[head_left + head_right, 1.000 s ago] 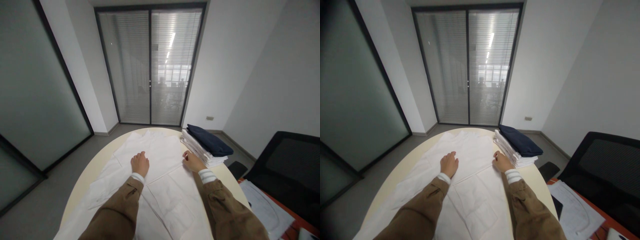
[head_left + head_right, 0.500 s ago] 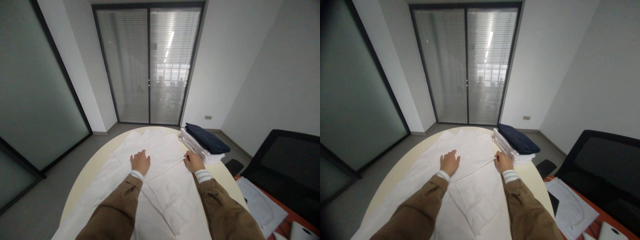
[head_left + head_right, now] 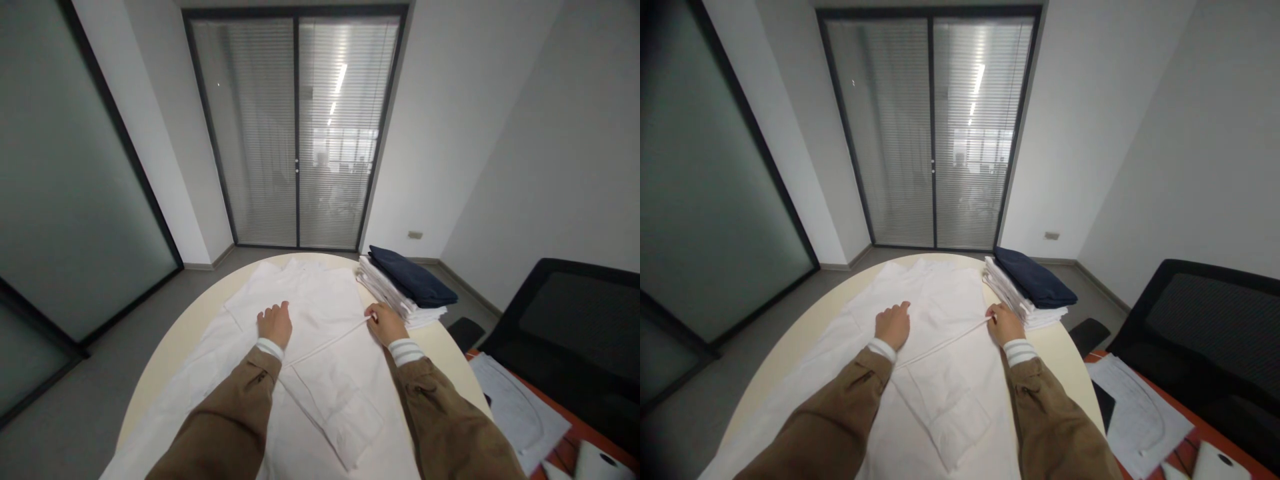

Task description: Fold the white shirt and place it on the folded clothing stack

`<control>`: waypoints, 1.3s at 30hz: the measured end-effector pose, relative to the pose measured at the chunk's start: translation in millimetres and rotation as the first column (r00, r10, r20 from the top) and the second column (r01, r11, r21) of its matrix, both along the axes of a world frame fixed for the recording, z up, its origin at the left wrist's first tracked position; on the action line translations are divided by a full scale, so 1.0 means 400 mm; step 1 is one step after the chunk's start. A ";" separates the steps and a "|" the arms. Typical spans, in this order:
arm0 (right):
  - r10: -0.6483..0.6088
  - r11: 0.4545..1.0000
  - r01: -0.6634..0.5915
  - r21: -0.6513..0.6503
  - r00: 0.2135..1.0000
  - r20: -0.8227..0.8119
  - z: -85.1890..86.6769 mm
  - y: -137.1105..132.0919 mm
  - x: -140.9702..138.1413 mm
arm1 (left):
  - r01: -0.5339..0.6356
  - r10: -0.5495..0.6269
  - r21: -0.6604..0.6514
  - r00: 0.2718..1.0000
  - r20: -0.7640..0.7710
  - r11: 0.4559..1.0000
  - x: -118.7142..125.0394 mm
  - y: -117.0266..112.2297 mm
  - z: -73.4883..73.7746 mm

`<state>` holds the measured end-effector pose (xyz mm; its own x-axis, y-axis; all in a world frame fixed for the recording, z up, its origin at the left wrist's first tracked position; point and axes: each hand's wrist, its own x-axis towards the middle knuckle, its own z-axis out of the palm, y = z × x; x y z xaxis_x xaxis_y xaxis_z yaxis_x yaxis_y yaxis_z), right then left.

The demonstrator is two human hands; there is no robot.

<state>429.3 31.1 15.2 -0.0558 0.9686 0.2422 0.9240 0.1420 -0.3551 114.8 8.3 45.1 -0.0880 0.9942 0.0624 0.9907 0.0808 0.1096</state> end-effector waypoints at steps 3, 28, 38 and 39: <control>0.011 1.000 -0.010 -0.027 0.999 0.032 0.014 -0.003 -0.001 | -0.005 0.005 -0.101 1.000 -0.001 0.995 -0.027 0.009 0.016; 0.410 0.909 -0.367 -0.200 0.873 0.262 -0.007 0.045 -0.059 | 0.182 -0.139 -0.307 0.977 0.159 0.934 -0.205 -0.002 0.039; 0.147 0.989 -0.118 -0.091 0.867 0.476 0.102 0.027 -0.184 | 0.289 -0.253 -0.183 0.947 0.198 0.940 -0.217 -0.018 -0.014; 0.089 0.994 -0.052 -0.095 0.888 0.451 0.109 0.003 -0.212 | 0.289 -0.254 -0.174 0.947 0.198 0.941 -0.215 -0.018 -0.017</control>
